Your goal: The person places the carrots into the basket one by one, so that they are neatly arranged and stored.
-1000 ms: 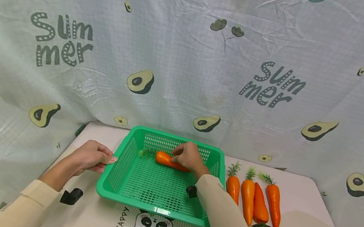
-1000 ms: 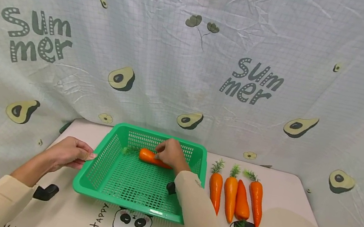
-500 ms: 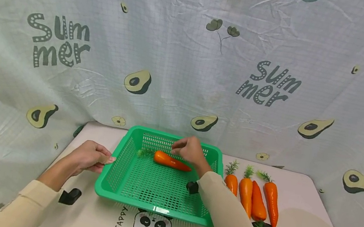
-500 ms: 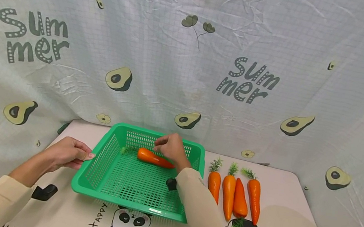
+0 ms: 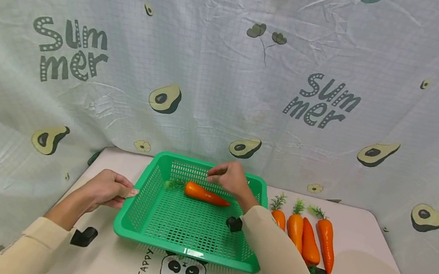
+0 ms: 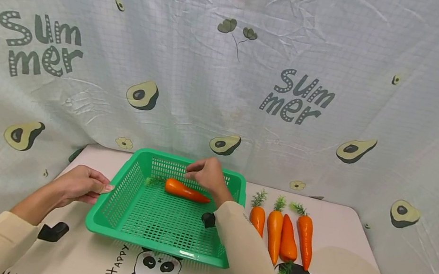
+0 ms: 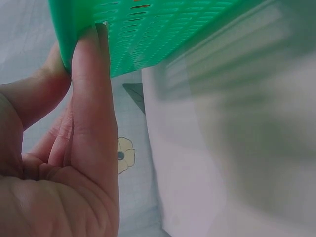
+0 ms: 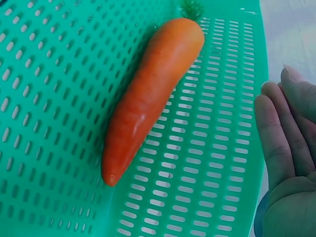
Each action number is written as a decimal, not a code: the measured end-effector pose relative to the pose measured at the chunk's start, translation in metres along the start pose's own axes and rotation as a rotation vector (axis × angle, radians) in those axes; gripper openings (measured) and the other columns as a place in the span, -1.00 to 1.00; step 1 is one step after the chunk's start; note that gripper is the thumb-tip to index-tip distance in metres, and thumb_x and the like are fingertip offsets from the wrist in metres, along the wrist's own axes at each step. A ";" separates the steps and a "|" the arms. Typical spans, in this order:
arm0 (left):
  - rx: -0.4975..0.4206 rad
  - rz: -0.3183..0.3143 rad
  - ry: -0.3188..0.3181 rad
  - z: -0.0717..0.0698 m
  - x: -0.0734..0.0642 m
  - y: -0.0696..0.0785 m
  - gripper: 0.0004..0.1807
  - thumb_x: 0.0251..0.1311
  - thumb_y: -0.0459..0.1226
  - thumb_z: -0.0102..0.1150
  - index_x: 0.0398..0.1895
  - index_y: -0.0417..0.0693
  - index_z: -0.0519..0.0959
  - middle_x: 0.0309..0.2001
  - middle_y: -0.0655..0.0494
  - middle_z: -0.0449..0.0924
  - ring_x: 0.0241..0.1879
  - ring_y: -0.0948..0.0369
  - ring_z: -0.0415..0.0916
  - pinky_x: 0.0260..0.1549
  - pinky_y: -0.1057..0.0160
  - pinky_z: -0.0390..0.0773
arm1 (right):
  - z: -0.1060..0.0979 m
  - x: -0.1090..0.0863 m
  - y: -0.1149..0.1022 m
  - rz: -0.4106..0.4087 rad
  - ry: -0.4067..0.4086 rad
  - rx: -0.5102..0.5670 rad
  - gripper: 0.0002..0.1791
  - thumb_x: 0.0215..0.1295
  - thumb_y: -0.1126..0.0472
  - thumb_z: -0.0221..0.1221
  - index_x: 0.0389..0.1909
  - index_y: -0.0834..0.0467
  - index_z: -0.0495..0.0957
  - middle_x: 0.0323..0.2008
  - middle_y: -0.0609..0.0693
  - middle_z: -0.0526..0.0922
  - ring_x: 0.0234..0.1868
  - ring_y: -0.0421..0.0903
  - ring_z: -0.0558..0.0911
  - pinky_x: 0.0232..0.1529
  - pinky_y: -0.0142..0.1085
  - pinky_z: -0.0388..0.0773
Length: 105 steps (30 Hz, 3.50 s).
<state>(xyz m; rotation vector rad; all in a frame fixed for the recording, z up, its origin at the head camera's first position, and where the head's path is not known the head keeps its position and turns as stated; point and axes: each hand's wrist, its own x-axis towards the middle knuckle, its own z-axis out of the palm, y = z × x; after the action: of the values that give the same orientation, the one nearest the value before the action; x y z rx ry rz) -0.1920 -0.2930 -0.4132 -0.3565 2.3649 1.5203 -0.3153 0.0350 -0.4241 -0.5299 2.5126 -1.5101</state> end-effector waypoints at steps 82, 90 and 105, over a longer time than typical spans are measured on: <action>0.007 -0.014 -0.015 0.002 0.000 0.000 -0.61 0.38 -0.30 0.32 0.09 -0.45 0.54 -0.41 0.13 0.58 -0.46 0.28 0.57 -0.41 0.30 0.74 | -0.088 -0.034 0.014 0.004 0.075 0.038 -0.85 0.22 0.35 0.46 -0.19 0.23 0.82 -0.19 0.15 0.84 -0.20 -0.04 0.78 0.09 0.14 0.71; 0.012 -0.016 -0.014 0.002 -0.001 0.001 -0.63 0.38 -0.30 0.32 0.07 -0.45 0.55 -0.43 0.14 0.57 -0.47 0.28 0.57 -0.42 0.30 0.74 | -0.097 -0.037 0.020 -0.028 0.086 0.050 -0.81 0.22 0.38 0.45 -0.15 0.33 0.79 -0.22 0.16 0.84 -0.24 -0.10 0.77 0.03 0.06 0.74; 0.008 -0.010 -0.026 0.000 0.001 0.002 -0.58 0.39 -0.28 0.32 0.11 -0.46 0.52 -0.43 0.15 0.56 -0.48 0.30 0.58 -0.41 0.29 0.75 | -0.115 -0.045 0.030 -0.012 0.109 0.008 -0.80 0.25 0.32 0.44 -0.12 0.27 0.80 -0.14 0.17 0.83 -0.16 -0.09 0.77 0.09 -0.03 0.73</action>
<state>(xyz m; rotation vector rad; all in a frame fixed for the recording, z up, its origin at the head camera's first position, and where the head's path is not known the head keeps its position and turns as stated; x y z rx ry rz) -0.1938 -0.2926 -0.4121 -0.3438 2.3451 1.5010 -0.3161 0.1596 -0.3973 -0.4745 2.5866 -1.5940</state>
